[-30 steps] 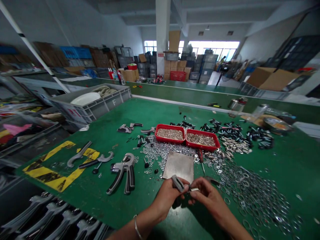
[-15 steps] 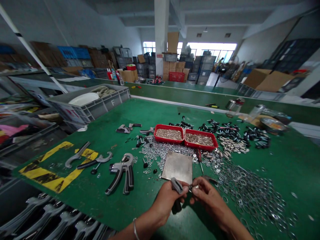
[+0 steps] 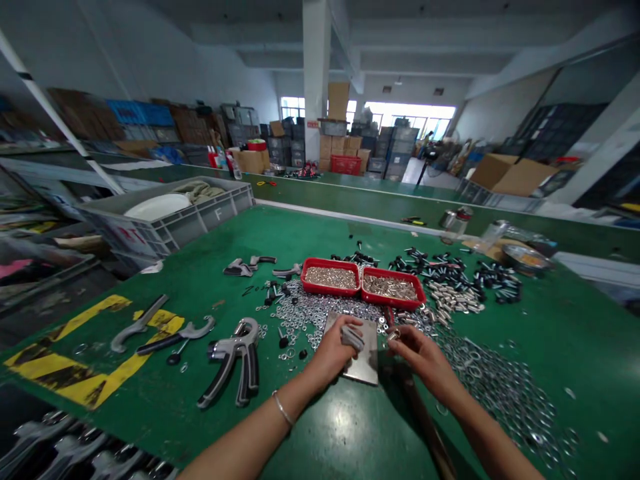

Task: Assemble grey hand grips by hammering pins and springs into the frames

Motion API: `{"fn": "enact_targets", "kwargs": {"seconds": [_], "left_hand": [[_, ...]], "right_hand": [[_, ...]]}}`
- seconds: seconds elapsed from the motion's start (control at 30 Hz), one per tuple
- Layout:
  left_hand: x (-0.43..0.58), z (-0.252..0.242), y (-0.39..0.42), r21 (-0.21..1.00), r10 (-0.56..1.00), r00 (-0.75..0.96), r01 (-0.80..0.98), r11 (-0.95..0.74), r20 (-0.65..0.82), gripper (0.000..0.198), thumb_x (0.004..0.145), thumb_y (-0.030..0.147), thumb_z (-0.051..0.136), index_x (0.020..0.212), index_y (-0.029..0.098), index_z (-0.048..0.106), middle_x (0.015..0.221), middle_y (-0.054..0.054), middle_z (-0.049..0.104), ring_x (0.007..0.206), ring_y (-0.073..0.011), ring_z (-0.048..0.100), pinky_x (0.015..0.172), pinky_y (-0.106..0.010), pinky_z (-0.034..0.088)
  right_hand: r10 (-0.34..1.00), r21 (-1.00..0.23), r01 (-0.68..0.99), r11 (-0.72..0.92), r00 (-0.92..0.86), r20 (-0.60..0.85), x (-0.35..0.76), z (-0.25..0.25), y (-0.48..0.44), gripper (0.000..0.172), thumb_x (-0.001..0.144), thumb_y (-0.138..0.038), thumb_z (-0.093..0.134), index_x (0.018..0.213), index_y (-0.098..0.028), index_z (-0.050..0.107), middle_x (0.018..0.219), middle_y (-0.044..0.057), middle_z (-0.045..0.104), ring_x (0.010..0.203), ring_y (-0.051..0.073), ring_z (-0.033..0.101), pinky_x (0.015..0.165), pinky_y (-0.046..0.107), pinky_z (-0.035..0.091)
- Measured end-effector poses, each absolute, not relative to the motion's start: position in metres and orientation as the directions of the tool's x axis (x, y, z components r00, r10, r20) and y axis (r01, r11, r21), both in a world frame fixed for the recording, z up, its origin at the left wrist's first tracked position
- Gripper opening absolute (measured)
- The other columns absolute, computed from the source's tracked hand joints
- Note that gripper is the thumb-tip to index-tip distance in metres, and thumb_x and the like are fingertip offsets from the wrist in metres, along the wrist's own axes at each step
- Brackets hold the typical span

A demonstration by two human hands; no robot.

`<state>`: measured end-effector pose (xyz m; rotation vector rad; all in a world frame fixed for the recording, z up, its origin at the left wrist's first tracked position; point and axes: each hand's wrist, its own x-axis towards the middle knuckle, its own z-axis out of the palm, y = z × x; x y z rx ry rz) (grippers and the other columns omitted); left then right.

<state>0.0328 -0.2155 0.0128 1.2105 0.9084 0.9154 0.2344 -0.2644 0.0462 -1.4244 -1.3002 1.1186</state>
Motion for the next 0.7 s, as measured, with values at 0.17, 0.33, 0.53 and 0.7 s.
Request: {"fn": "enact_targets", "kwargs": {"seconds": [0.17,0.33,0.53,0.7], "left_hand": [[0.054,-0.002,-0.194,0.99,0.954,0.29,-0.09,0.107,-0.077,0.036,0.062,0.008,0.053,0.095,0.021,0.052,0.064,0.007,0.056,0.045,-0.0074,0.047,0.043,-0.017,0.033],[0.074,-0.012,-0.196,0.961,0.948,0.277,-0.181,0.211,-0.156,0.03,0.066,0.016,0.06,0.092,0.022,0.046,0.058,0.009,0.052,0.04,-0.007,0.042,0.038,-0.016,0.028],[0.077,-0.01,-0.209,0.896,0.867,0.432,-0.238,0.374,-0.247,0.036,0.064,0.019,0.064,0.094,0.021,0.044,0.053,0.012,0.044,0.037,-0.0057,0.037,0.036,-0.016,0.026],[0.054,0.009,-0.224,0.897,0.531,0.801,0.017,0.442,-0.276,0.059,0.064,0.027,0.08,0.112,0.019,0.046,0.076,0.004,0.062,0.041,-0.0039,0.045,0.04,-0.017,0.039]], "right_hand": [[0.993,-0.999,0.041,-0.035,0.112,-0.03,0.228,0.045,-0.251,0.035,0.075,-0.051,0.075,0.092,-0.023,0.062,0.085,0.001,0.068,0.079,0.023,0.067,0.075,0.036,0.053],[0.971,-0.994,-0.105,-0.027,0.235,-0.051,0.201,0.028,-0.253,0.036,0.074,-0.05,0.077,0.095,-0.026,0.059,0.085,0.0,0.069,0.075,0.021,0.067,0.078,0.038,0.052],[0.966,-1.0,-0.001,0.011,0.259,0.01,0.201,0.013,-0.251,0.028,0.081,-0.046,0.071,0.095,-0.024,0.063,0.093,0.002,0.066,0.093,0.022,0.06,0.086,0.033,0.046],[0.993,-0.999,-0.005,-0.053,0.103,-0.053,0.211,0.003,-0.254,0.03,0.087,-0.048,0.062,0.098,-0.021,0.06,0.09,0.002,0.063,0.081,0.018,0.06,0.075,0.029,0.048]]}}
